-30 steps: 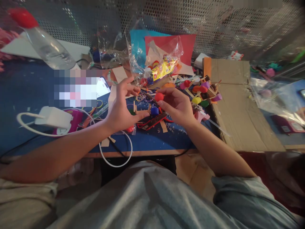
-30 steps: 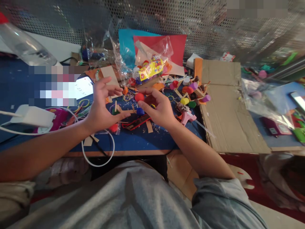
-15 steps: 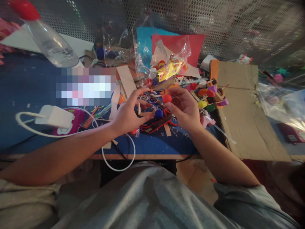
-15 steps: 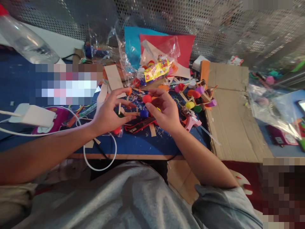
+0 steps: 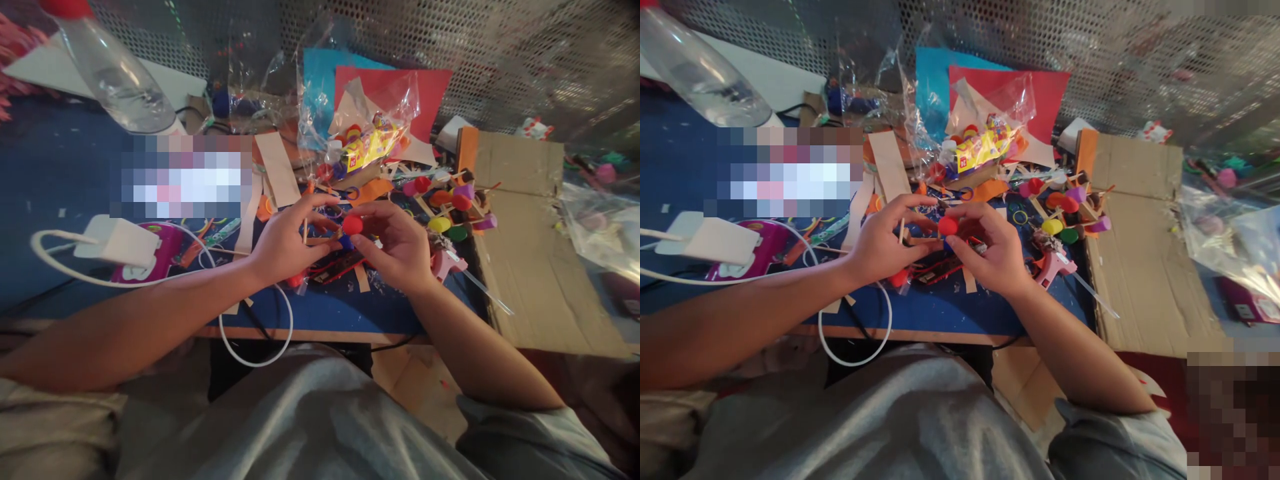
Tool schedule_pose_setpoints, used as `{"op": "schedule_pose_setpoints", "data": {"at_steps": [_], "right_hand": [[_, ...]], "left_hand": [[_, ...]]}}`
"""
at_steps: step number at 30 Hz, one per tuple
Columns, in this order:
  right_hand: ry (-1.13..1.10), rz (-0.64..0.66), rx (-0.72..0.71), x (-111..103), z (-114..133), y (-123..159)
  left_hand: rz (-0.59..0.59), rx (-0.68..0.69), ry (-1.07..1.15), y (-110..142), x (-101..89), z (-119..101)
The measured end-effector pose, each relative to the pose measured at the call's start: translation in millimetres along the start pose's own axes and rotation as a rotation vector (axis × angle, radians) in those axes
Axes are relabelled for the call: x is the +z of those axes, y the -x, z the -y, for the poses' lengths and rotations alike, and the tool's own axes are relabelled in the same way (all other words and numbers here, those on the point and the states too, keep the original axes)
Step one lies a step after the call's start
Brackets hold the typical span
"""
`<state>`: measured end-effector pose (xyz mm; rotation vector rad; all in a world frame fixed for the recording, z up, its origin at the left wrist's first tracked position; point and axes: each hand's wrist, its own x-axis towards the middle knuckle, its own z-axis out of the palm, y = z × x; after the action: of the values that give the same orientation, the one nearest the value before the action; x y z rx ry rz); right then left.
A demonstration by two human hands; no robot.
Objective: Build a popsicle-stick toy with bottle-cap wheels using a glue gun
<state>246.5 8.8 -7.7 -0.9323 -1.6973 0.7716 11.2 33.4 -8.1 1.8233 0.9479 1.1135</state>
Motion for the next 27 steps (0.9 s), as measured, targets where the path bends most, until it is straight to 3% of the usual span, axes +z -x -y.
{"op": "schedule_pose_setpoints", "data": {"at_steps": [12, 27], "right_hand": [[0.092, 0.059, -0.041, 0.0, -0.1, 0.9], [0.174, 0.053, -0.198, 0.6, 8.9, -5.5]], "left_hand": [[0.007, -0.01, 0.013, 0.1, -1.6, 2.2], [0.006, -0.004, -0.051, -1.2, -1.6, 0.0]]}}
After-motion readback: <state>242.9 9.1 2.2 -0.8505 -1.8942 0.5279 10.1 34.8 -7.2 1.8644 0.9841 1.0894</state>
